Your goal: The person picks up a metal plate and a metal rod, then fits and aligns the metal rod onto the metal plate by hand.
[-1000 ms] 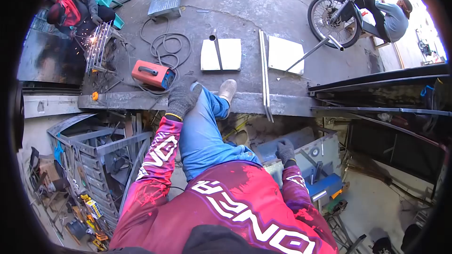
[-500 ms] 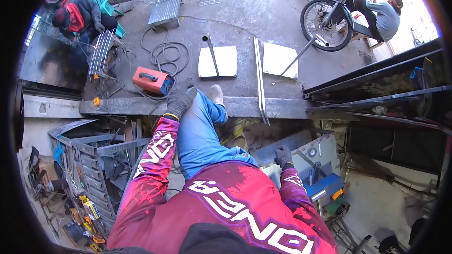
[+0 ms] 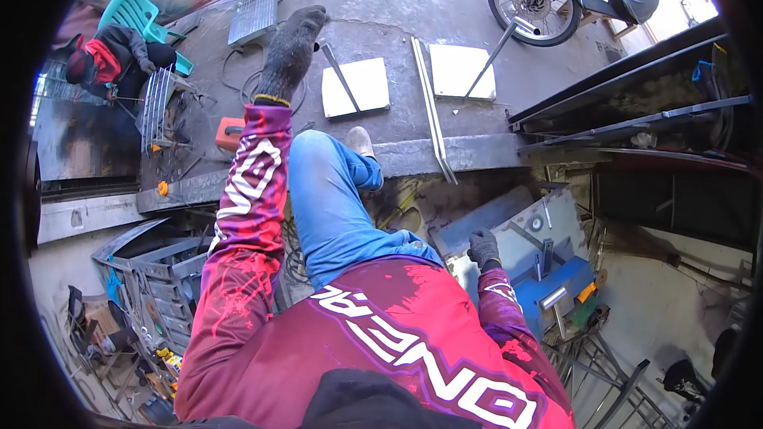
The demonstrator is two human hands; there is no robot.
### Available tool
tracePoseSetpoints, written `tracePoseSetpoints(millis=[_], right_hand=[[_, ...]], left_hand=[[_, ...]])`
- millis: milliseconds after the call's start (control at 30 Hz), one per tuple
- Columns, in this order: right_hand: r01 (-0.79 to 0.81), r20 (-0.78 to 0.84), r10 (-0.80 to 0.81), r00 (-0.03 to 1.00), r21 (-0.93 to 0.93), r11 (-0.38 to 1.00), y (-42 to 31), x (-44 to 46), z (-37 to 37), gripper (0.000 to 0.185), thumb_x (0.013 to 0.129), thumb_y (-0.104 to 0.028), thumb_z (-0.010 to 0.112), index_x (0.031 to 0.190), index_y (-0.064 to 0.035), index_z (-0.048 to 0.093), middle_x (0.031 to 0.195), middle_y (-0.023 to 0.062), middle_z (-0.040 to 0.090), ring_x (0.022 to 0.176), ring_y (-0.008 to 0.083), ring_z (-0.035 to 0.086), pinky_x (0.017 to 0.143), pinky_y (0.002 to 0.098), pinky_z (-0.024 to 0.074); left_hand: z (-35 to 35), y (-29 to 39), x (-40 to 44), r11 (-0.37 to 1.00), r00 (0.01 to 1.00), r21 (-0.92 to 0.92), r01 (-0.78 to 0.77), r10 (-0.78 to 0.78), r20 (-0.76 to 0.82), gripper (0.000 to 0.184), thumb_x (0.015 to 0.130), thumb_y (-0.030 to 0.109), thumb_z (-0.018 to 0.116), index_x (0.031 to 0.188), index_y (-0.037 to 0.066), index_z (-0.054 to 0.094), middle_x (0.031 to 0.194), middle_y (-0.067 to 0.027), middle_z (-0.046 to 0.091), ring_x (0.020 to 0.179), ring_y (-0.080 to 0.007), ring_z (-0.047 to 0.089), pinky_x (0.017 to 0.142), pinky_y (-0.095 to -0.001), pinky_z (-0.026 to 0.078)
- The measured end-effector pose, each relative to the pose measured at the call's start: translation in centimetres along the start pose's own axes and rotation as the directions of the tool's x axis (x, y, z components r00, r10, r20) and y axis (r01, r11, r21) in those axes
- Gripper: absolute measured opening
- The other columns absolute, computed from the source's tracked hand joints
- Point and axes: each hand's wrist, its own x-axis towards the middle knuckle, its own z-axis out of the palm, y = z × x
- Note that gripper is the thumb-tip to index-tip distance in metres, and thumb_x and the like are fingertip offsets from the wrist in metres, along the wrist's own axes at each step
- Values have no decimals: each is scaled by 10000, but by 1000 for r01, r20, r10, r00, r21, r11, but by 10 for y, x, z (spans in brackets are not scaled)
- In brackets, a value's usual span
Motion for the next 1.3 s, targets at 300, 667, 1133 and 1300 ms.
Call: tracePoseSetpoints(millis=[300, 667, 1133, 1300], right_hand=[[-39, -35, 37, 999, -44, 998, 4, -3, 4, 228, 826, -177, 573, 1031, -82, 607, 737, 73, 575, 482, 179, 554, 400, 305, 471], [43, 52, -35, 998, -167, 985, -13, 17, 20, 213, 824, -180, 571, 992, -58, 616, 713, 72, 566, 487, 179, 563, 400, 308, 468], [68, 59, -61, 996, -126, 990, -33, 26, 40, 187, 830, -164, 579, 979, -61, 625, 710, 59, 573, 483, 169, 559, 404, 299, 467], [30, 50, -28, 998, -47, 998, -9, 23, 38, 178, 813, -165, 587, 952, -61, 629, 717, 60, 574, 477, 175, 547, 402, 302, 467]], left_hand=[[15, 53, -69, 942, 961, -213, 259, -228, 159, 259, 964, 201, 425, 1059, 41, 605, 731, -98, 591, 577, -170, 570, 545, -313, 450], [13, 191, -218, -191, 249, -669, 718, -827, 503, 544, 838, 17, 554, 1318, 51, 300, 887, -106, 538, 648, -224, 599, 579, -339, 532], [1, 131, -176, -566, -19, -392, 725, -586, 810, 176, 925, 282, 538, 934, 142, 431, 632, 16, 441, 400, -85, 394, 348, -276, 341], [8, 126, -184, -400, 41, -353, 846, -611, 791, 167, 896, 229, 537, 870, 114, 418, 611, -2, 432, 384, -106, 409, 330, -290, 358]])
